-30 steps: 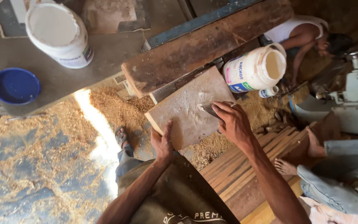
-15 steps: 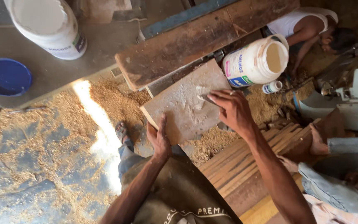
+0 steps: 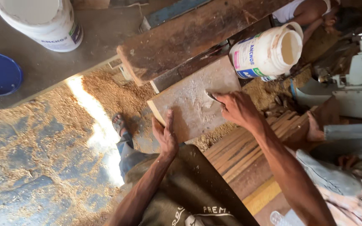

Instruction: The person applies a white substance from a container onto a wooden board using a small metal scraper, spreading it across the surface with repeated strokes.

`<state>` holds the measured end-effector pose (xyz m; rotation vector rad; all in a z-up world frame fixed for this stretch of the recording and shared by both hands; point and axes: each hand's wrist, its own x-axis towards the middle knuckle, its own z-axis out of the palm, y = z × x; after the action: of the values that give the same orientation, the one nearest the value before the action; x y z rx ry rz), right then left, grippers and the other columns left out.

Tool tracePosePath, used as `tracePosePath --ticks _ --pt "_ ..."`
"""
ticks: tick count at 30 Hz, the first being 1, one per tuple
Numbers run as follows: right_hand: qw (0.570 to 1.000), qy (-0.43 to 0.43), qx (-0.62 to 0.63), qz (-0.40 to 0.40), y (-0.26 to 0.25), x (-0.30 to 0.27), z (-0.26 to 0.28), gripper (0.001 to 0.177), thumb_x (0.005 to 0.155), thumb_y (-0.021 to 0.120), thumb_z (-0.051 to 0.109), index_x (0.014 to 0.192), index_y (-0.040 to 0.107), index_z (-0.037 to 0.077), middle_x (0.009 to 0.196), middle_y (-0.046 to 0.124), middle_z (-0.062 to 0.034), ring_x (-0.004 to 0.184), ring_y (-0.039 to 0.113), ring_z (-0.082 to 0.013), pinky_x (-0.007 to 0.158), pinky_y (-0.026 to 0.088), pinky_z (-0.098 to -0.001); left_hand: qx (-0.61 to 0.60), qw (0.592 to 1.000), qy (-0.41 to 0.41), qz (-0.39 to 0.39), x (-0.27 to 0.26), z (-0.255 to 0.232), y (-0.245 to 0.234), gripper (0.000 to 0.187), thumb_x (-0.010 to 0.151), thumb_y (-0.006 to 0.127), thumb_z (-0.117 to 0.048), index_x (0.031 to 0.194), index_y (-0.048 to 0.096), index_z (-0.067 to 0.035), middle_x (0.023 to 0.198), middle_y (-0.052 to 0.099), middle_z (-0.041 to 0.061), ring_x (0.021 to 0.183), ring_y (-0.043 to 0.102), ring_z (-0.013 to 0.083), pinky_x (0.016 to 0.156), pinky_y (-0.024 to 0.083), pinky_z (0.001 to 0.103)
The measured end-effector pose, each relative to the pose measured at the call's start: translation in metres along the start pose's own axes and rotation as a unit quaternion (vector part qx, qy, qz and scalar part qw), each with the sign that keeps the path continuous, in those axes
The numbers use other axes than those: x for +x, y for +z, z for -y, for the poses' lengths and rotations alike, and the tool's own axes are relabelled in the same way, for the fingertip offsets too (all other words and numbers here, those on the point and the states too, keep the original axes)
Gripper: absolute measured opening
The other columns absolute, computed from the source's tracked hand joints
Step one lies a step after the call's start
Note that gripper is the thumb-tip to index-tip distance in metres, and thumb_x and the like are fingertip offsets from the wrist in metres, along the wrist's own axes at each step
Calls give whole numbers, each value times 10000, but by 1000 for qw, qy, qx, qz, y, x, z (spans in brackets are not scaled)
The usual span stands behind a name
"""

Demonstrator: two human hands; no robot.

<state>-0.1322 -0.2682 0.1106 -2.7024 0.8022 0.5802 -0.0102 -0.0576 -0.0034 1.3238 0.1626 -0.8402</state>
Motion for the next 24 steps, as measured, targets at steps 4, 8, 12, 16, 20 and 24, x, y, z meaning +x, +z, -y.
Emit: tracePosePath --ticks 4,8,12,16,20,24 --pt "993 119 18 -2 44 -13 14 203 910 557 -2 1045 709 -15 611 644 -118 381 484 -153 332 409 -326 8 1000 -14 -8 3 -4 -1 532 941 715 -447 1140 577 26 995 638 119 904 553 181 818 494 334" --pt "976 176 -21 -130 74 -4 36 142 863 639 102 770 661 -3 581 585 -91 391 451 -153 330 360 -305 -8 999 -39 27 4 0 -2 590 941 687 -488 1176 517 26 1009 614 134 902 572 190 795 514 347" --pt "840 405 325 -158 62 5 50 162 809 550 69 653 537 30 554 487 -72 414 415 -149 328 324 -307 23 999 -6 36 0 8 -5 592 972 674 -485 1210 500 29 1071 614 154 964 580 201 851 504 352" --pt "774 424 397 -252 30 26 51 144 721 566 68 591 504 67 534 483 -54 424 437 -153 338 326 -330 6 999 -3 51 1 9 -6 577 979 670 -472 1188 512 43 1051 636 170 939 574 199 844 511 354" --pt "727 364 507 -286 9 14 32 123 737 599 114 639 576 43 583 618 -54 498 649 -146 409 548 -321 9 999 20 48 -3 8 -5 576 973 678 -457 1203 532 51 1065 652 159 950 605 187 839 532 344" --pt "906 18 181 -383 1 -18 13 248 947 677 53 1135 663 -108 972 624 -217 818 645 -295 674 557 -419 -19 998 54 36 1 -4 -6 527 975 699 -410 1203 568 46 1079 670 150 963 600 173 859 516 334"
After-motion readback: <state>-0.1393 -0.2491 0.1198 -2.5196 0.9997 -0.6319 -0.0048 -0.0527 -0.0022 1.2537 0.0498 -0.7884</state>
